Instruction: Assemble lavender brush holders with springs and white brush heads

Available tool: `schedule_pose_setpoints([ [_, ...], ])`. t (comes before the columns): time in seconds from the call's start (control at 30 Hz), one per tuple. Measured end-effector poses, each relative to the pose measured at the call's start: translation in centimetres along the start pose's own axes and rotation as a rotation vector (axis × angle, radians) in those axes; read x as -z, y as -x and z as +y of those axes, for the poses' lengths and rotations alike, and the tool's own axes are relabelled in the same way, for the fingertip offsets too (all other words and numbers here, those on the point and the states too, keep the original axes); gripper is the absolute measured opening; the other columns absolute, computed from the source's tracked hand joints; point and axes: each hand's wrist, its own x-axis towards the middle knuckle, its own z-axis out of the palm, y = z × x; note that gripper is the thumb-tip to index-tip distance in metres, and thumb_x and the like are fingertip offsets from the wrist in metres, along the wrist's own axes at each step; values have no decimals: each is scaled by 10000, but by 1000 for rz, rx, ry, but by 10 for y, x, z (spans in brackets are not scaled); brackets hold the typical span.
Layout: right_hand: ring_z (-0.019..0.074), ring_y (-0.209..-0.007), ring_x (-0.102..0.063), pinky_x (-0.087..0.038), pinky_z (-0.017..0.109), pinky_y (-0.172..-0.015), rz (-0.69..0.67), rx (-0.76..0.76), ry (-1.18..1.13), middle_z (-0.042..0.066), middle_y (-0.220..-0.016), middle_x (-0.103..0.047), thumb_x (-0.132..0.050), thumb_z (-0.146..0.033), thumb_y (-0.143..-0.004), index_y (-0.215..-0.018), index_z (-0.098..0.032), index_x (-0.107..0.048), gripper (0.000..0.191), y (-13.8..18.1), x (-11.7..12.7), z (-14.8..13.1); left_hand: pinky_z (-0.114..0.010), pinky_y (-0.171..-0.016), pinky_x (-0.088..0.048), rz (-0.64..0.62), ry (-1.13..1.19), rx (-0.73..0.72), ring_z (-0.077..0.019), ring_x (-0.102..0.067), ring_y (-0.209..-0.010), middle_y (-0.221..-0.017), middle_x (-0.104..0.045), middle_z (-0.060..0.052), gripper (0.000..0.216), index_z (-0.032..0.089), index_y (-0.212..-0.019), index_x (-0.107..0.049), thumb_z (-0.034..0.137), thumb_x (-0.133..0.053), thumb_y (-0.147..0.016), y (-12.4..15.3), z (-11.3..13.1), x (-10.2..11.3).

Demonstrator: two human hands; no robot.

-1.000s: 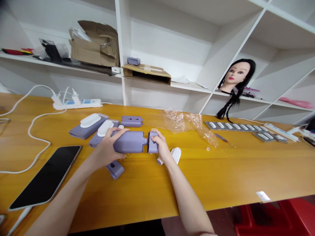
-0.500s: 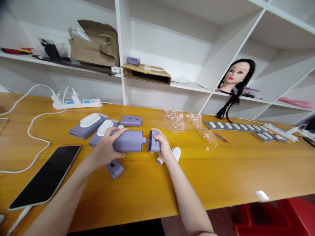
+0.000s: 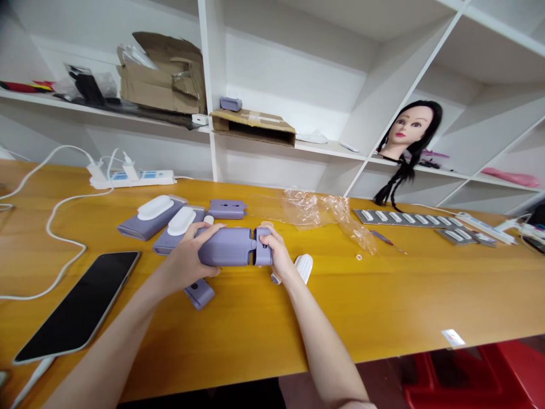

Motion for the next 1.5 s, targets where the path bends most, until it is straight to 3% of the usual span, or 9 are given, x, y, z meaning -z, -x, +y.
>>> schedule_pose_setpoints([
  [0.23, 143, -733, -480, -425, 209, -575, 9, 123, 20, -2, -848, -535, -522, -242, -624, -780, -219, -608, 180, -2, 1, 5, -393, -950, -406, 4, -20, -7, -255, -515, -1075, -1269, -307, -53, 776, 333, -1302, -369, 147, -611, -588, 0, -1, 1],
  [0.57, 126, -563, -422, -360, 206, -357, 44, -27, -44, -24, -737, -463, -536, -280, -634, -813, -235, -564, 187, 0, -4, 8, -372, -879, -450, 4, -35, 4, -252, -527, -1057, -1268, -304, -68, 772, 308, -1302, -371, 107, -573, -585, -2, -4, -2],
  [0.73, 148, -718, -482, -418, 233, -552, 42, -37, -36, -11, -817, -511, -602, -284, -627, -803, -222, -563, 191, 1, -5, 10, -377, -849, -467, 29, -113, 18, -263, -525, -1057, -1269, -306, -77, 753, 302, -1304, -371, 94, -548, -602, -2, -3, -5],
  [0.9, 137, -775, -477, -376, 229, -683, 75, 60, 153, -31, -863, -520, -742, -231, -533, -864, -237, -566, 375, 0, -1, 16, -408, -821, -475, 67, -143, 25, -280, -521, -1061, -1284, -293, -81, 749, 332, -1306, -369, 90, -540, -619, 0, 4, -7],
  [1.03, 139, -793, -474, -367, 234, -713, 74, 123, 199, -22, -920, -514, -728, -218, -539, -840, -233, -559, 345, -1, 0, 18, -444, -943, -393, 31, 20, -26, -299, -399, -1203, -1315, -267, -79, 748, 339, -1307, -374, 225, -650, -622, 0, 2, -6],
  [1.13, 153, -842, -481, -372, 243, -747, 52, 170, 208, -6, -994, -511, -722, -224, -550, -851, -234, -553, 346, -2, -1, 17, -436, -1011, -316, 135, 284, 54, -276, -370, -1223, -1275, -358, -79, 766, 308, -1319, -356, 335, -684, -628, -5, -4, -6],
  [1.23, 160, -882, -482, -377, 252, -775, 43, 193, 195, 5, -1025, -496, -737, -250, -564, -889, -238, -540, 381, -1, -2, 15, -376, -938, -387, 240, 599, 217, -240, -448, -1134, -1211, -458, -61, 754, 282, -1293, -348, 350, -693, -626, -10, -7, -8],
  [1.3, 160, -889, -483, -380, 258, -782, 14, 194, 199, 7, -1014, -490, -743, -279, -578, -914, -240, -535, 397, 0, -2, 12, -333, -846, -434, 222, 715, 284, -213, -503, -1025, -1137, -503, -42, 642, 261, -1185, -423, 353, -698, -612, -12, -7, -9],
  [1.5, 149, -843, -482, -394, 240, -716, -85, 153, 270, -10, -996, -486, -798, -254, -502, -949, -256, -537, 517, 1, 6, 10, -276, -753, -424, 205, 680, 272, -161, -491, -894, -1021, -484, 4, 472, 248, -993, -450, 347, -692, -599, -11, -5, -8],
])
